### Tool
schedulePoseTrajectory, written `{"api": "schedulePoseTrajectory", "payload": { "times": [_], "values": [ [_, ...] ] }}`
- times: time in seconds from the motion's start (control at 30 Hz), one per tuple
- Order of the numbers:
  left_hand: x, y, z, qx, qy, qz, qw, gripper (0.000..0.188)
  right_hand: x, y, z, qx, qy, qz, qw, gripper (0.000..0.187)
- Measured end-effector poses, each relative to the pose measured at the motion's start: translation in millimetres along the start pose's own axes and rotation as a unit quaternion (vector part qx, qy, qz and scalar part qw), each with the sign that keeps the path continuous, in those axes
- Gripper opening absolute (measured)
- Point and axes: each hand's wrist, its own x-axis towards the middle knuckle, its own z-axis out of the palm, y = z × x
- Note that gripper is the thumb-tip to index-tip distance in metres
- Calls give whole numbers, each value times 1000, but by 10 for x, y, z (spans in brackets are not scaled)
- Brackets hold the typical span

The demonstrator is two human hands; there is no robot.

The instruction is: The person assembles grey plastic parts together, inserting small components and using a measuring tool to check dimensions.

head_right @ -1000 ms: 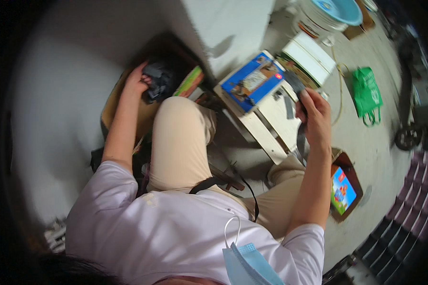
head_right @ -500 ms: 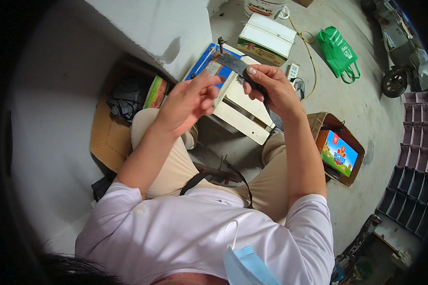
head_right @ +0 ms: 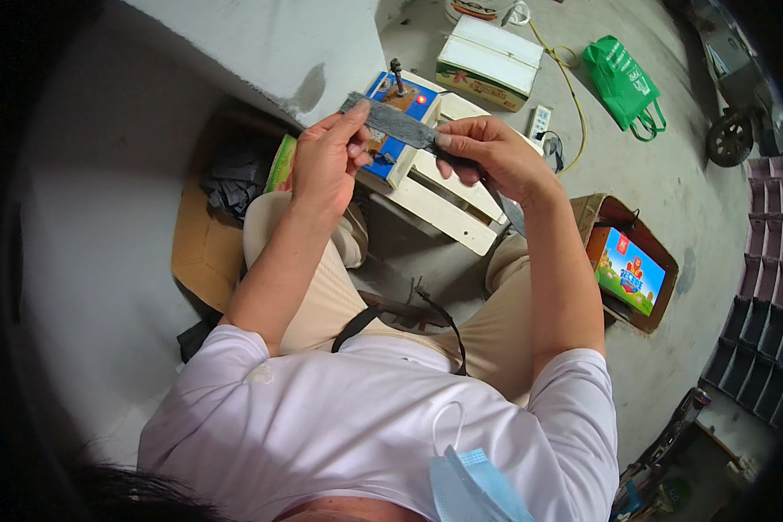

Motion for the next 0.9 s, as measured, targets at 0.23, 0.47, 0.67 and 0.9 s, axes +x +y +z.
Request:
{"api": "schedulePoseTrajectory", "payload": {
  "times": [0.23,0.47,0.67,0.9],
  "values": [
    [-192,51,-144,3,51,147,988,32,-226,-127,-168,-3,36,-74,997,24],
    [-648,-519,103,177,-155,-13,972,26,-491,-118,-126,25,140,-227,964,26],
    [-554,-814,686,172,-224,-46,958,9,-947,-223,129,-26,211,-426,879,20],
    [-396,-1269,1334,11,-332,-81,940,20,-1620,44,655,-233,429,-586,647,9]
  ]
}}
